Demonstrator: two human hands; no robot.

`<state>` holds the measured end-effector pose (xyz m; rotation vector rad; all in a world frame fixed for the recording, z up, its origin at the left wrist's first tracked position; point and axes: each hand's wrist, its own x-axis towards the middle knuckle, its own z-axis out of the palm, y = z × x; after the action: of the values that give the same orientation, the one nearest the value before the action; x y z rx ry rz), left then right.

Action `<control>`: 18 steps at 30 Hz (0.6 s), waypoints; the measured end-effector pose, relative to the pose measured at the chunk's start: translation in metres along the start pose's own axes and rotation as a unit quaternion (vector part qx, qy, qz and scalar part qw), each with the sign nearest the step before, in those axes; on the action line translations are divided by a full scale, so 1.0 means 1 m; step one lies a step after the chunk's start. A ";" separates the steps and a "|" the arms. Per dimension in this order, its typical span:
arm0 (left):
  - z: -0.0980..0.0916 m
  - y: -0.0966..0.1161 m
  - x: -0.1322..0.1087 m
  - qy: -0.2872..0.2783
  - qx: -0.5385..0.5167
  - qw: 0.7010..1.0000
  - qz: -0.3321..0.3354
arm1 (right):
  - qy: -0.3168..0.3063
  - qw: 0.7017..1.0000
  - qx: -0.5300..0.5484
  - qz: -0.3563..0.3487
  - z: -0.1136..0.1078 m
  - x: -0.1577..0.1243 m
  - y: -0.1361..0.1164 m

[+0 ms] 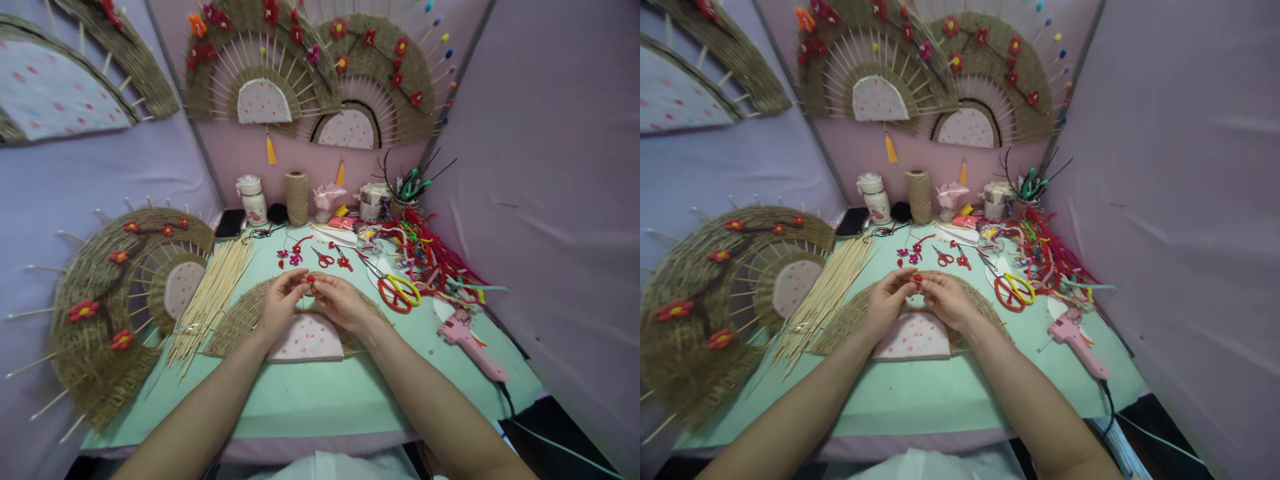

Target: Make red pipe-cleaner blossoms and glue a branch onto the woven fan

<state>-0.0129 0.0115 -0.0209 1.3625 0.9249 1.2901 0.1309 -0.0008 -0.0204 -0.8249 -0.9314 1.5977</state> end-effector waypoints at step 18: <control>-0.004 -0.003 0.002 -0.033 -0.005 0.999 -0.010 | -0.086 0.967 0.177 0.160 -0.009 0.002 0.006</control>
<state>-0.0166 0.0143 -0.0235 1.3770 0.8848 1.2252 0.1352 0.0020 -0.0300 -0.6106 -0.6210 2.0699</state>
